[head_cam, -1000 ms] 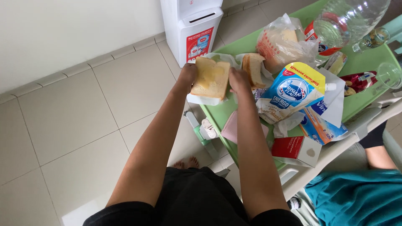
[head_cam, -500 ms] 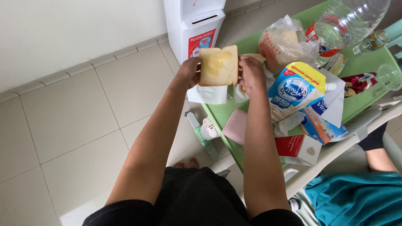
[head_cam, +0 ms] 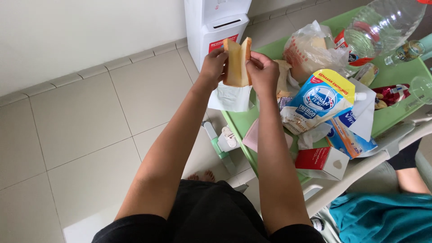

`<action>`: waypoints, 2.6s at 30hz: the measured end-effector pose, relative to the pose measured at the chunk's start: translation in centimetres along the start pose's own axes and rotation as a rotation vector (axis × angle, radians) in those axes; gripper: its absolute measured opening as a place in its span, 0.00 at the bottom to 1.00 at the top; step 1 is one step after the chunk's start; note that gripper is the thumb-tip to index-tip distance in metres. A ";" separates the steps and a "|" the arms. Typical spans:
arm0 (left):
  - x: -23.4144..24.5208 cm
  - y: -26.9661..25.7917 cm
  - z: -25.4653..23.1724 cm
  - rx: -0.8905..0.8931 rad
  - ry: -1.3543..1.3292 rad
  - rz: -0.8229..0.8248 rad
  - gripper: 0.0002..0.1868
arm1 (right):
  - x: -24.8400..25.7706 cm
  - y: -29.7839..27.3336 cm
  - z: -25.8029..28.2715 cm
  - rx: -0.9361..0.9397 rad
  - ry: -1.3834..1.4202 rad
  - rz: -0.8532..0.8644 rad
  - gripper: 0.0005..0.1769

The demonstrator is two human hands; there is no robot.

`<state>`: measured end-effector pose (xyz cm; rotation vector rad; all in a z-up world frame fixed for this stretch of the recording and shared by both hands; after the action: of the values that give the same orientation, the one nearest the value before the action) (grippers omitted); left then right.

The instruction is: Preparing a bread sandwich with condensed milk on a small green tray.

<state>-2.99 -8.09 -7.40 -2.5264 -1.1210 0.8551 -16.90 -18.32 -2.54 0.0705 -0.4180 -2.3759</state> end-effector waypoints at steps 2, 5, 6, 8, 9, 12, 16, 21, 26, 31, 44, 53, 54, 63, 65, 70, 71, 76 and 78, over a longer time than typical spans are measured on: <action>-0.8 -1.0 -0.5 0.000 0.090 -0.036 0.21 | -0.9 -0.3 1.8 0.083 -0.169 0.002 0.16; -1.5 -1.1 -0.3 -0.067 0.114 -0.053 0.20 | -1.7 -0.9 2.9 0.152 -0.307 0.015 0.16; -1.0 -0.8 0.0 -0.069 0.112 -0.054 0.20 | -1.4 -0.6 2.5 0.153 -0.307 0.017 0.16; -0.5 -0.1 0.8 -0.055 0.044 0.035 0.19 | -0.9 0.0 1.6 0.137 -0.286 0.030 0.17; -0.2 -0.3 0.6 -0.056 0.044 0.035 0.19 | -0.3 0.2 1.0 0.138 -0.286 0.030 0.17; 1.0 0.4 1.4 0.036 -0.039 0.025 0.19 | 1.6 0.8 -0.4 -0.036 -0.111 -0.007 0.16; 2.3 2.0 2.7 0.010 -0.207 0.059 0.19 | 2.9 0.9 -1.6 -0.302 0.189 -0.091 0.14; 1.3 0.5 2.4 0.051 -0.139 0.011 0.19 | 3.2 1.1 -1.2 -0.325 0.299 -0.081 0.13; 1.4 3.0 4.2 0.007 -0.262 0.095 0.18 | 2.6 0.9 1.5 -0.329 0.218 -0.051 0.14; -0.2 1.9 3.4 -0.014 -0.303 0.190 0.17 | 2.2 1.1 0.7 -0.214 0.117 -0.008 0.16; -1.9 1.0 2.3 -0.059 -0.280 0.145 0.16 | 1.5 1.1 1.3 -0.073 0.016 -0.013 0.17; -2.8 3.5 4.2 -0.151 -0.495 0.192 0.15 | -0.2 0.8 1.4 -0.121 0.121 -0.083 0.17; -2.7 3.4 4.0 -0.150 -0.495 0.193 0.15 | 0.0 1.0 0.9 -0.122 0.120 -0.084 0.17; -2.1 2.6 2.9 -0.125 -0.460 0.158 0.15 | 0.6 0.9 2.3 -0.107 0.021 -0.047 0.18; -2.6 2.8 3.0 -0.137 -0.457 0.156 0.14 | 0.5 1.2 0.8 -0.010 0.003 -0.019 0.19; -2.1 3.3 3.6 -0.129 -0.489 0.187 0.13 | -0.2 0.9 1.8 0.109 -0.082 0.017 0.17; -2.0 3.8 4.0 -0.150 -0.521 0.227 0.14 | -0.3 0.7 2.6 0.121 -0.133 0.020 0.16; -1.7 4.3 4.6 -0.116 -0.552 0.201 0.14 | -1.0 -0.2 4.6 0.226 -0.380 0.047 0.13; -2.1 2.8 3.6 -0.111 -0.565 0.187 0.15 | -1.0 -0.2 4.7 0.262 -0.439 0.069 0.12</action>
<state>-4.64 -11.50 -10.66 -2.5789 -1.1064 1.6751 -17.09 -16.16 1.81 -0.3455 -0.9227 -2.2472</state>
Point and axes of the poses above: each hand's wrist, its own y-axis towards the middle knuckle, its own x-axis out of the back of the hand, z = x × y, the point moved 3 cm from there along y, towards the middle knuckle, and after that the axes turned 7 degrees about x, right-handed, at the moved point
